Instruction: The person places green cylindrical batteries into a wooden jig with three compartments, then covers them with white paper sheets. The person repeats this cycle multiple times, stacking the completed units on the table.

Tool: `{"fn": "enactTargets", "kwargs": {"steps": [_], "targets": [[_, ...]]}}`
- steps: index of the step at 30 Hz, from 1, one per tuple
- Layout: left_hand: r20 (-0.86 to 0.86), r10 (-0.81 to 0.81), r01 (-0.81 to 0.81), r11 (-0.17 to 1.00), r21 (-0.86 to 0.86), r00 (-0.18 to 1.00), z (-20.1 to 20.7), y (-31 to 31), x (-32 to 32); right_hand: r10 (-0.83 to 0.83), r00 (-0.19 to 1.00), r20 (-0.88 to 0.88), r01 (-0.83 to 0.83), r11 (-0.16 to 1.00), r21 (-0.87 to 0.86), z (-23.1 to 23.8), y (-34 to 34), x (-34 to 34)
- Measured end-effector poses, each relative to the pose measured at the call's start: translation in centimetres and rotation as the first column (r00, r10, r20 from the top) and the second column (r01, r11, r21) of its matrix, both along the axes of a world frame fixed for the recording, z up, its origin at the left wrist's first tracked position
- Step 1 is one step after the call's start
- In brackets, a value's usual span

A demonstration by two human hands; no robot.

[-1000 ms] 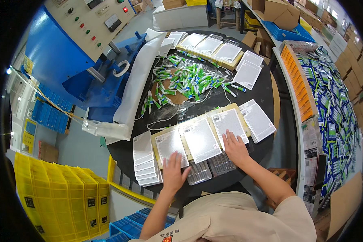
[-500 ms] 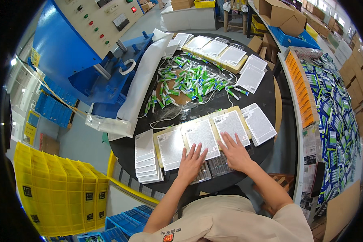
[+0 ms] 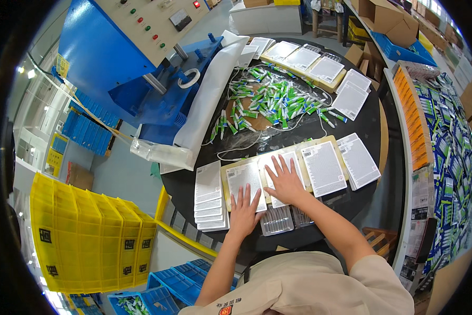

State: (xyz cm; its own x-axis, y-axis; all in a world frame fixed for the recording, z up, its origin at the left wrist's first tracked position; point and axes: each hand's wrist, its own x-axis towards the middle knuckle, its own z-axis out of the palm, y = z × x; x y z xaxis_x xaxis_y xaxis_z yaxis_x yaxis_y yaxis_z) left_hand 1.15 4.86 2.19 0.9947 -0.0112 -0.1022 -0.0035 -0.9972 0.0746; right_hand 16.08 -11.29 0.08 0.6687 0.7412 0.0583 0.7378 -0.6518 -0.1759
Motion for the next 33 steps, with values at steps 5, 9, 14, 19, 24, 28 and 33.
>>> {"fn": "enactTargets", "kwargs": {"steps": [5, 9, 14, 19, 24, 28, 33], "targets": [[-0.013, -0.028, 0.029, 0.998, 0.047, 1.0, -0.7, 0.9, 0.9, 0.031, 0.996, -0.079, -0.022, 0.993, 0.118, 1.0, -1.1, 0.5], [0.019, -0.028, 0.029, 0.999, -0.027, 0.999, -0.5, 0.6, 0.9, -0.091, 0.996, -0.003, 0.089, 0.964, 0.249, 2.8, -7.3, 1.6], [0.025, 0.032, -0.034, 0.998, 0.055, 0.999, -1.0, -0.5, 1.1, -0.228, 0.973, -0.035, 0.227, 0.973, -0.036, 2.3, -14.6, 2.6], [0.016, 0.05, -0.05, 0.999, 0.005, 0.999, -1.3, -0.5, 1.1, -0.219, 0.974, 0.056, 0.217, 0.975, 0.039, -0.1, -14.4, 3.4], [0.034, 0.056, -0.055, 0.997, -0.046, 0.998, 0.9, -1.4, 1.3, -0.209, 0.976, 0.055, 0.211, 0.977, -0.032, 0.6, -13.3, 5.0], [0.174, -0.042, 0.049, 0.998, -0.034, 0.984, 1.6, -6.4, 1.3, -0.168, 0.983, 0.074, 0.16, 0.981, 0.107, 1.4, -13.9, 5.2], [0.08, -0.196, 0.198, 0.98, -0.02, 0.977, -0.1, -8.4, 2.2, -0.461, 0.88, 0.116, 0.371, 0.819, 0.437, 0.5, -20.2, 8.6]]}}
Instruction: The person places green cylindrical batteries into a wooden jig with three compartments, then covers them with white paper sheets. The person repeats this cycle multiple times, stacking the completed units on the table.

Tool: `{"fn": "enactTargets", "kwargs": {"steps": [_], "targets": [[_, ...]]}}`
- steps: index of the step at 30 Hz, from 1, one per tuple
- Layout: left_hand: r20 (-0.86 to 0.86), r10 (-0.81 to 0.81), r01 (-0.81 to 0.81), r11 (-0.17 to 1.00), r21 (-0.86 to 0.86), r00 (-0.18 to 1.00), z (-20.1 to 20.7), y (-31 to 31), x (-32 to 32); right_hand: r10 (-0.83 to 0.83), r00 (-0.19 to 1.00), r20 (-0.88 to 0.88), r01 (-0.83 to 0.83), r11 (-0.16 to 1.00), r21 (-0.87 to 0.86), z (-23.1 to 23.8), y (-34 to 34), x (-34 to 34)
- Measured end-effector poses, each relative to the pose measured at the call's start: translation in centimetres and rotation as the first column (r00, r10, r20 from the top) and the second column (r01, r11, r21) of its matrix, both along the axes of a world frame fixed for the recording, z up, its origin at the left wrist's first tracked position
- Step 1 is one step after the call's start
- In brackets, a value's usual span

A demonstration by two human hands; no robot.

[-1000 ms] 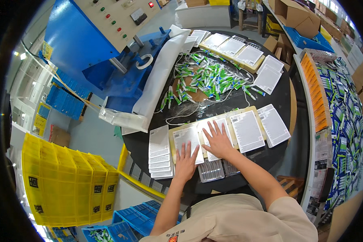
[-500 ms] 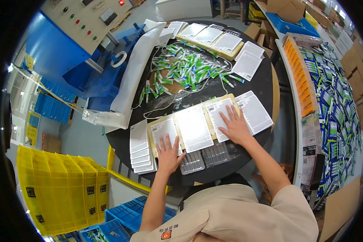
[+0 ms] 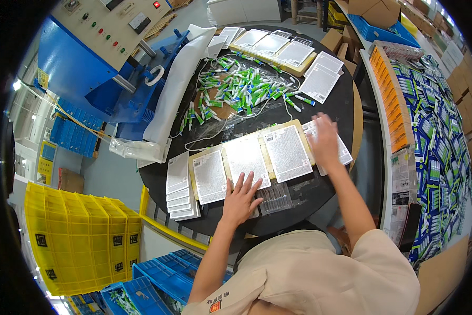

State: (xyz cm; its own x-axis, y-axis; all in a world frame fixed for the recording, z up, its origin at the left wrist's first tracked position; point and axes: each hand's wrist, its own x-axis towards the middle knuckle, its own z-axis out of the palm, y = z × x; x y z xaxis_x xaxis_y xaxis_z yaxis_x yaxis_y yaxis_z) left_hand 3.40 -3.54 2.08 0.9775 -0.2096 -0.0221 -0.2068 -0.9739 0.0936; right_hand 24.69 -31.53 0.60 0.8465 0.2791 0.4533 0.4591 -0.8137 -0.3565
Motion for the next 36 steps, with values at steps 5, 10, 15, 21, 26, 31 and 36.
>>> {"fn": "enactTargets", "kwargs": {"steps": [5, 10, 15, 21, 26, 31, 36], "targets": [[-0.044, 0.015, -0.018, 0.998, -0.064, 0.999, -0.9, 0.5, 0.2, -0.494, 0.862, -0.117, 0.494, 0.869, -0.029, -5.1, -11.0, 7.6], [-0.014, 0.126, -0.126, 0.974, -0.186, 0.992, 1.4, 0.1, 0.4, -0.189, 0.675, -0.713, 0.709, 0.435, 0.555, -16.1, -18.6, 15.1], [0.1, 0.487, -0.326, 0.709, -0.626, 0.868, 4.0, 2.0, -2.8, -0.245, 0.593, -0.767, 0.805, 0.18, 0.566, -22.8, -21.3, 14.4], [-0.111, 0.971, -0.186, -0.071, -0.98, 0.214, -0.1, 6.2, -11.5, -0.127, 0.604, -0.787, 0.796, 0.045, 0.604, -19.8, -14.0, -1.4], [-0.728, 0.68, -0.016, -0.731, -0.682, -0.086, -8.2, 7.0, -18.2, 0.285, 0.173, -0.943, 0.599, 0.729, 0.331, -8.4, -8.3, -16.6], [-0.918, 0.38, 0.033, -0.925, -0.378, 0.113, -13.0, 4.9, -20.3, 0.028, 0.982, -0.187, -0.013, 0.997, 0.081, 5.2, -8.7, -7.4], [-0.884, 0.266, 0.159, -0.962, -0.221, 0.385, -12.0, 4.2, -18.9, 0.462, 0.858, -0.225, -0.463, 0.503, -0.73, 4.4, -3.6, 0.6]]}}
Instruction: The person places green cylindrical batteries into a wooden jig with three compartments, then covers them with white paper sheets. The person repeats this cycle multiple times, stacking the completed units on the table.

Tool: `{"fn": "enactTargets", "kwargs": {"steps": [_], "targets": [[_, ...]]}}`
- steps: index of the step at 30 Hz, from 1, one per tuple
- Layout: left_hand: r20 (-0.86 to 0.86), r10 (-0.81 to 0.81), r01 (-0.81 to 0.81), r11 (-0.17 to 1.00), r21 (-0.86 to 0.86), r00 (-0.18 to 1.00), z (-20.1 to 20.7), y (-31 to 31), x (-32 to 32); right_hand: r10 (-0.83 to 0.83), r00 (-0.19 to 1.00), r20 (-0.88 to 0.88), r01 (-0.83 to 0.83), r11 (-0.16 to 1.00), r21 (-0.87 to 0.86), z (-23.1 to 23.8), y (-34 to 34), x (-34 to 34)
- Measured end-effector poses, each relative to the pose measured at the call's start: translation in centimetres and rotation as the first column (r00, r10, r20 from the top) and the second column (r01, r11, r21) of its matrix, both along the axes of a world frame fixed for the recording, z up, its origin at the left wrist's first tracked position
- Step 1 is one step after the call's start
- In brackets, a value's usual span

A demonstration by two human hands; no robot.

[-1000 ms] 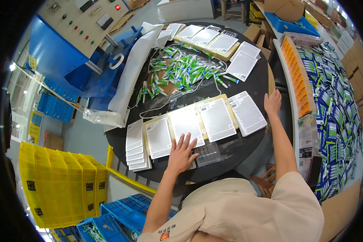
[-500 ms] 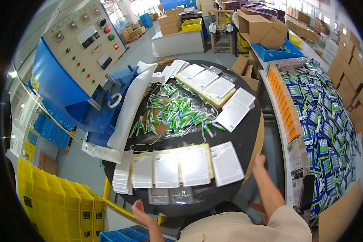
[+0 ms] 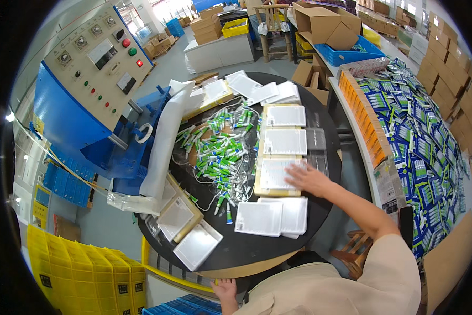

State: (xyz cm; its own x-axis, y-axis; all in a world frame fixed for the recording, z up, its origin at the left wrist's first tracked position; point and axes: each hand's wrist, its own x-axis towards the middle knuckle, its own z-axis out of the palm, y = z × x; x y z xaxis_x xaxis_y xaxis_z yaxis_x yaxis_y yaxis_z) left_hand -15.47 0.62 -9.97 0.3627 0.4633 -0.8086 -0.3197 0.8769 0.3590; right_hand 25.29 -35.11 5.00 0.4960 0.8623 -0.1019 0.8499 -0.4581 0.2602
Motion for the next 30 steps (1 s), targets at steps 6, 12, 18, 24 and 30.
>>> {"fn": "enactTargets", "kwargs": {"steps": [6, 12, 18, 24, 30], "targets": [[0.08, -0.192, 0.159, 0.937, 0.311, 0.978, -1.0, 3.2, 2.0, 0.326, 0.945, -0.002, -0.304, 0.884, 0.355, -1.0, 5.1, -6.2], [-0.02, -0.183, 0.183, 0.957, 0.224, 0.983, -2.0, 19.8, 3.5, 0.087, 0.996, 0.012, -0.083, 0.883, 0.463, -1.0, 8.1, -9.9], [-0.187, -0.175, 0.209, 0.961, 0.179, 0.967, -1.4, 29.0, 5.8, 0.132, 0.982, 0.133, -0.172, 0.915, 0.365, -1.2, 13.7, -10.8], [-0.505, -0.06, 0.328, 0.824, 0.462, 0.861, 1.7, 23.6, 5.4, 0.006, 0.977, 0.213, -0.104, 0.887, 0.451, 1.3, 7.9, -9.6], [-0.336, 0.245, 0.355, -0.038, 0.934, 0.909, 11.3, 10.1, 11.2, 0.045, 0.98, 0.195, -0.098, 0.958, 0.27, -1.1, 5.3, -7.7]]}}
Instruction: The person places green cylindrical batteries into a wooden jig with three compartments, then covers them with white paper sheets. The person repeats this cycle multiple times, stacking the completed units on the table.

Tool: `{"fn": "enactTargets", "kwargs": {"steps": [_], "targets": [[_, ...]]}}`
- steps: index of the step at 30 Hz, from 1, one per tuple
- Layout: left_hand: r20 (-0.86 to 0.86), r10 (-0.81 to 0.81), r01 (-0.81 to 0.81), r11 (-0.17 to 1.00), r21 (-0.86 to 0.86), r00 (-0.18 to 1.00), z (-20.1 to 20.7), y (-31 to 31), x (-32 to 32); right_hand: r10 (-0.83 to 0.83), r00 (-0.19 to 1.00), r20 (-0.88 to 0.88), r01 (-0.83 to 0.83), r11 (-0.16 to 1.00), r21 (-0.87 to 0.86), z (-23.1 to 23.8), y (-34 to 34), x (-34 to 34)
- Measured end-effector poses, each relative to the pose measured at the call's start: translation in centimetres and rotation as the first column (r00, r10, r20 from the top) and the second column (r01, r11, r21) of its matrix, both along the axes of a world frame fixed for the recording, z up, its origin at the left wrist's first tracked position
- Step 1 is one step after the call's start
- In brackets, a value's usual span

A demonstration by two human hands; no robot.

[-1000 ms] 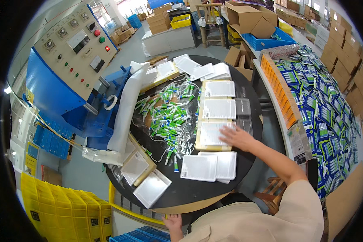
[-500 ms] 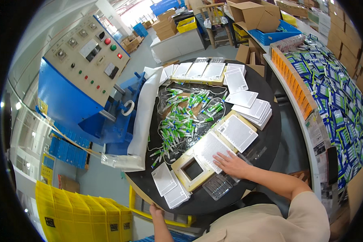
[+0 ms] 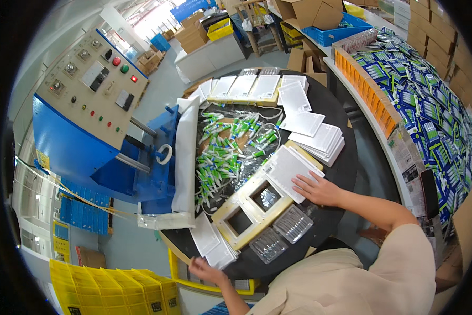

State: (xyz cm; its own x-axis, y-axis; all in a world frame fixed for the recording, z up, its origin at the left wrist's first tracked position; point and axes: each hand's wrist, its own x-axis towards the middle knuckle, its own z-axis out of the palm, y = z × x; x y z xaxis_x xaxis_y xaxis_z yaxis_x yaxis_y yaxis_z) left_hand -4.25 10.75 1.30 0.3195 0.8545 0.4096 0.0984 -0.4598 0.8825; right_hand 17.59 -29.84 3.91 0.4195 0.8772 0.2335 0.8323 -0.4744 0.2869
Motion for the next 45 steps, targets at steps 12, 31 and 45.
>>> {"fn": "enactTargets", "kwargs": {"steps": [12, 31, 45], "targets": [[-0.884, -0.468, 0.977, 0.186, -0.103, -0.005, 2.4, -10.4, 2.7, 0.699, 0.563, -0.441, 0.819, -0.543, 0.185, 5.2, -17.9, 2.4], [-0.854, -0.517, 0.922, 0.357, -0.151, 0.06, 4.4, -9.4, 1.9, 0.019, 0.399, -0.917, -0.129, 0.991, -0.035, -2.9, 5.4, -3.3], [-0.82, -0.317, 0.836, 0.452, 0.311, 0.476, 2.8, -4.0, 9.3, 0.187, 0.888, -0.42, -0.154, 0.982, 0.111, -0.9, 6.2, -10.2]]}}
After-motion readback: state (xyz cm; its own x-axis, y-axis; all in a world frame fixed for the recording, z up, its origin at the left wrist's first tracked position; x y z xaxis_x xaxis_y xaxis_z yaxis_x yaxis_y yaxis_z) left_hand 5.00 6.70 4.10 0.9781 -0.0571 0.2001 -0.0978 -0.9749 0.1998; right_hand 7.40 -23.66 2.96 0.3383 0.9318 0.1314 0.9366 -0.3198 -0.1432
